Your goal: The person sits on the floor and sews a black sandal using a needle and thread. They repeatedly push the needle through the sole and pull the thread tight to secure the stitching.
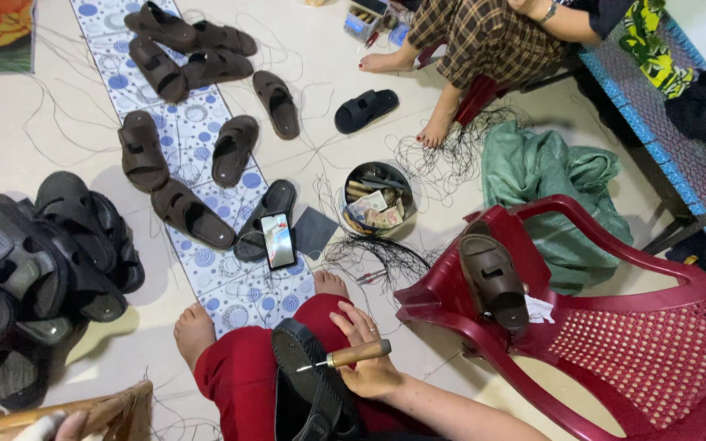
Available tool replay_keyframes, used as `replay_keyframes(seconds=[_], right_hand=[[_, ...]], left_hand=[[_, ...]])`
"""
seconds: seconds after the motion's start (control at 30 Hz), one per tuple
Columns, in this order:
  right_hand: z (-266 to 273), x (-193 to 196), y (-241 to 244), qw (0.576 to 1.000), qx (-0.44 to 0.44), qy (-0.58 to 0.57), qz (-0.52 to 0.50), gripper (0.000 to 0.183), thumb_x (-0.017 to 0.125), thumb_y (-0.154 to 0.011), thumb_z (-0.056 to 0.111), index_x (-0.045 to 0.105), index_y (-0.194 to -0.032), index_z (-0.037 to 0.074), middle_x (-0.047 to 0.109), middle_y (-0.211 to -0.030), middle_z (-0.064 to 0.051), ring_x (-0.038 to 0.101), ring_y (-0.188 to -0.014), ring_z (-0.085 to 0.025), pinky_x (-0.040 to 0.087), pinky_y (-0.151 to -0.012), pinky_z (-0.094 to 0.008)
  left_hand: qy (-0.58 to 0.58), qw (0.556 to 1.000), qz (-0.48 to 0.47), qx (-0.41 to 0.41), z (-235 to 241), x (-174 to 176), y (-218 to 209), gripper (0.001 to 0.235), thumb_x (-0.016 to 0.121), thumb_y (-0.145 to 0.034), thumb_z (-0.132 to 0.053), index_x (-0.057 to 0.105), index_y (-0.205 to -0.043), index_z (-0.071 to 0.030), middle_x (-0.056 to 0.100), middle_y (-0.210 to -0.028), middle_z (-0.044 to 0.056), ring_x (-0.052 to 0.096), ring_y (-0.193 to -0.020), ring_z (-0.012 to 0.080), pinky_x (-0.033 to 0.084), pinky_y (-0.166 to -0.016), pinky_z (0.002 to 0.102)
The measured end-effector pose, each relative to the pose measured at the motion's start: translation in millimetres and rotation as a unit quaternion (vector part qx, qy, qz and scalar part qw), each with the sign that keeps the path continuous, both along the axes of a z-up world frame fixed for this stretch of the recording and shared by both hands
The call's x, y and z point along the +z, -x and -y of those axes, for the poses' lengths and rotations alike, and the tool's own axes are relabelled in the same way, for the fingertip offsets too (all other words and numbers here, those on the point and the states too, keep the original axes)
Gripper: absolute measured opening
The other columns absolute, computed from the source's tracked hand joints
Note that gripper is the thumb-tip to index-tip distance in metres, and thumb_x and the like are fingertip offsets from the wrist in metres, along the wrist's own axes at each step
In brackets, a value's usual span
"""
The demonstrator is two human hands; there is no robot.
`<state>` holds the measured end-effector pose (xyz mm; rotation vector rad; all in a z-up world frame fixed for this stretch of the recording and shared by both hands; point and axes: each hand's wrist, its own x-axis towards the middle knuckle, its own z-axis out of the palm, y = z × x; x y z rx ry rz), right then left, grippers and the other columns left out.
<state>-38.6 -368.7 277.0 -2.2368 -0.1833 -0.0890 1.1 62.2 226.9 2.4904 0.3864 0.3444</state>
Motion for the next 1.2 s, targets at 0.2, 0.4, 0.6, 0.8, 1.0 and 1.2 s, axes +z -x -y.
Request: replay_keyframes(seconds=[0.2, 0.4, 0.6, 0.8, 1.0, 1.2], right_hand=[[1.6, -0.9, 0.1, 1.000, 0.000, 0.016, -0.004, 0.071, 0.068, -0.089, 0.024, 0.042, -0.154, 0.012, 0.034, -0.163, -0.014, 0.034, -0.151, -0.036, 0.032, -0.121, -0.057], [-0.8, -2.2, 0.4, 1.000, -0.001, 0.013, -0.026, 0.073, 0.051, -0.096, 0.051, 0.037, -0.155, 0.011, 0.030, -0.165, -0.017, 0.030, -0.153, -0.036, 0.031, -0.120, -0.062], [3.0, -7.8, -0.3, 1.000, 0.005, 0.013, 0.009, 0.071, 0.048, -0.100, 0.054, 0.039, -0.155, 0.011, 0.033, -0.164, -0.017, 0.034, -0.150, -0.038, 0.031, -0.119, -0.059], [13.4, -21.8, -5.3, 0.998, -0.051, 0.034, -0.005, 0.047, 0.069, -0.097, 0.028, 0.059, -0.140, 0.012, 0.052, -0.152, -0.018, 0.052, -0.140, -0.033, 0.041, -0.118, -0.045], [55.1, 73.0, -37.2, 0.942, -0.226, -0.238, -0.070, 0.023, 0.057, -0.103, 0.010, 0.069, -0.123, 0.007, 0.074, -0.108, -0.015, 0.074, -0.088, -0.021, 0.063, -0.085, -0.036], [36.7, 134.3, -35.8, 0.994, 0.017, 0.042, 0.103, 0.021, 0.072, -0.092, 0.014, 0.077, -0.111, 0.009, 0.077, -0.112, -0.008, 0.077, -0.102, -0.028, 0.061, -0.092, -0.041]], left_hand=[[-0.305, 0.939, 0.138, -0.076, -41.3, -44.6, -13.2, 0.051, 0.088, -0.091, -0.040, 0.075, -0.108, 0.007, 0.074, -0.109, 0.024, 0.072, -0.094, 0.0386, 0.063, -0.092, 0.041], [-0.164, 0.968, 0.073, -0.175, 56.8, -5.4, -18.7, 0.039, 0.075, -0.079, -0.029, 0.074, -0.115, -0.015, 0.070, -0.103, 0.010, 0.068, -0.088, 0.0394, 0.056, -0.078, 0.051], [-0.033, 0.965, -0.038, -0.256, 142.6, 29.3, -2.9, 0.041, 0.068, -0.089, -0.043, 0.076, -0.113, -0.011, 0.072, -0.110, 0.010, 0.063, -0.105, 0.0303, 0.059, -0.085, 0.042], [0.019, 0.948, 0.094, -0.304, 177.3, 99.9, 1.4, 0.020, 0.071, -0.094, -0.020, 0.073, -0.107, -0.004, 0.068, -0.107, 0.012, 0.061, -0.102, 0.0347, 0.054, -0.091, 0.042], [0.093, 0.938, 0.126, -0.310, 187.3, 122.2, 9.2, 0.008, 0.079, -0.087, -0.007, 0.076, -0.092, -0.002, 0.073, -0.095, 0.013, 0.071, -0.093, 0.0378, 0.058, -0.078, 0.047], [0.095, 0.927, 0.132, -0.337, 200.1, 103.9, 22.6, 0.014, 0.081, -0.087, -0.015, 0.075, -0.092, -0.004, 0.071, -0.093, 0.011, 0.069, -0.094, 0.0362, 0.052, -0.076, 0.046]])
